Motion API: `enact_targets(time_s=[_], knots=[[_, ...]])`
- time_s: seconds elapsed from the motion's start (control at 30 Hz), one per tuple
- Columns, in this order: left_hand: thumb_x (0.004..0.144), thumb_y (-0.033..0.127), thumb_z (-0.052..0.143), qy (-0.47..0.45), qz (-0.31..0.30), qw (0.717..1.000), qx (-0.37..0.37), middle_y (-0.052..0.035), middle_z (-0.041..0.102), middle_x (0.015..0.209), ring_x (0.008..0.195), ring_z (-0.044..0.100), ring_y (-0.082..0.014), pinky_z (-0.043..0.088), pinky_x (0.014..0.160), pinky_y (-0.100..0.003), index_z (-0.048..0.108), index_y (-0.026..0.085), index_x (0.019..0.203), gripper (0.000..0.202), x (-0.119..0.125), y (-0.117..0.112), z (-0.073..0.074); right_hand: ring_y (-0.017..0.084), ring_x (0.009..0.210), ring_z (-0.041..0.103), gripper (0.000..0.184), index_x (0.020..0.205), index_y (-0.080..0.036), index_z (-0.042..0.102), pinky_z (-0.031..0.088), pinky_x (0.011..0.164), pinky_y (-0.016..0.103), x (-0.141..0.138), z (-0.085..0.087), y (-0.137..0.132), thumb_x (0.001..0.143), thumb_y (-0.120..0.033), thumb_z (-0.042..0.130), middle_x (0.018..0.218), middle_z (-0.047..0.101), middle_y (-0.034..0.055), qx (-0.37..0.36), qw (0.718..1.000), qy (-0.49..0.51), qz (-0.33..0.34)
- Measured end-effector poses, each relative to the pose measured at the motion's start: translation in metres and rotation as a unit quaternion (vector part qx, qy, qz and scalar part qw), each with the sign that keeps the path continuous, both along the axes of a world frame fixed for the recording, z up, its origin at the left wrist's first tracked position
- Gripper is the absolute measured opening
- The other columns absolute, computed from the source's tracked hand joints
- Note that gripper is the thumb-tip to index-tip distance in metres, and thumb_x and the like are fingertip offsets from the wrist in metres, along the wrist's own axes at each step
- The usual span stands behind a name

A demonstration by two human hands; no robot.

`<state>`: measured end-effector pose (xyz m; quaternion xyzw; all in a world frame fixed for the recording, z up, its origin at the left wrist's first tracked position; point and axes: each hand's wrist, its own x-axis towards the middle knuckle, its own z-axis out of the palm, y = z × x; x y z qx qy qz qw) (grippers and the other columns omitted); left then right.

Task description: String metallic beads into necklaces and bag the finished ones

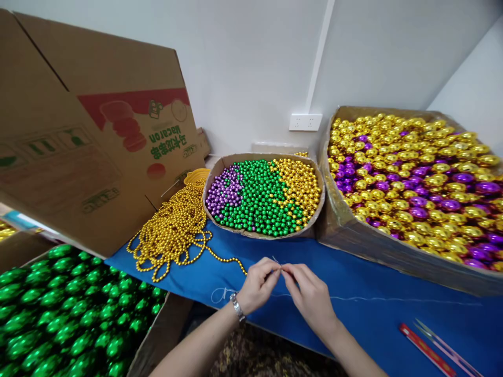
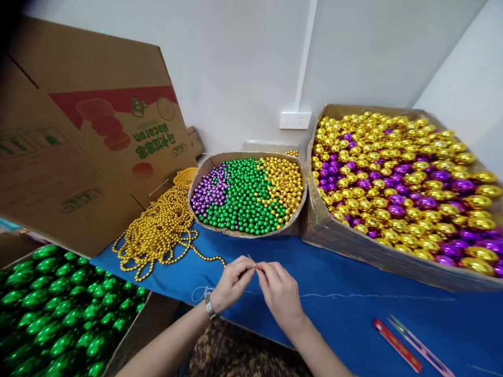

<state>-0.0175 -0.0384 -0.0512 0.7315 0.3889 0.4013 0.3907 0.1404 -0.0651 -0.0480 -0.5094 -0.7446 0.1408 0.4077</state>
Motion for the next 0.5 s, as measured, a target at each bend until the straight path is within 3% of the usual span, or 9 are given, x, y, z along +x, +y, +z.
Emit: enact_targets(time_s=[0.13,0.27,0.4,0.5], knots=[[0.090,0.024,0.042,0.014,0.015,0.998,0.056,-0.0076,0.061,0.086,0.081,0.056,-0.0154,0.044,0.074,-0.026,0.063,0.016,0.092,0.022,0.005,-0.004,0.002,0.018,0.080,0.059,0.021,0.090,-0.022,0.063,0.044,0.075,0.030,-0.004,-0.002,0.000,0.091,-0.033,0.045,0.086,0.063,0.0064,-0.039,0.997,0.066,-0.016],[0.089,0.028,0.046,0.005,0.041,0.999,0.004,-0.0052,0.061,0.078,0.074,0.055,-0.0144,0.043,0.069,-0.025,0.062,0.016,0.083,0.022,0.012,-0.004,-0.001,0.018,0.076,0.055,0.027,0.081,-0.020,0.060,0.045,0.072,0.030,-0.007,-0.006,0.002,0.087,-0.043,0.049,0.079,0.059,0.0068,-0.090,0.979,0.178,-0.043],[0.087,0.034,0.048,-0.028,0.042,0.993,-0.108,-0.0026,0.060,0.069,0.062,0.051,-0.0123,0.039,0.058,-0.023,0.061,0.015,0.079,0.024,0.012,0.000,-0.007,0.012,0.054,0.047,0.030,0.086,-0.020,0.054,0.041,0.049,0.024,-0.001,-0.003,0.006,0.088,-0.048,0.043,0.071,0.057,0.0017,-0.181,0.931,0.316,-0.028],[0.086,0.031,0.049,-0.007,0.043,0.994,-0.103,-0.0029,0.061,0.069,0.064,0.052,-0.0129,0.039,0.060,-0.023,0.062,0.015,0.075,0.023,0.010,0.000,-0.012,0.010,0.051,0.044,0.032,0.088,-0.020,0.052,0.038,0.045,0.023,0.006,0.001,0.006,0.086,-0.052,0.045,0.079,0.060,0.0037,-0.234,0.886,0.400,-0.013]])
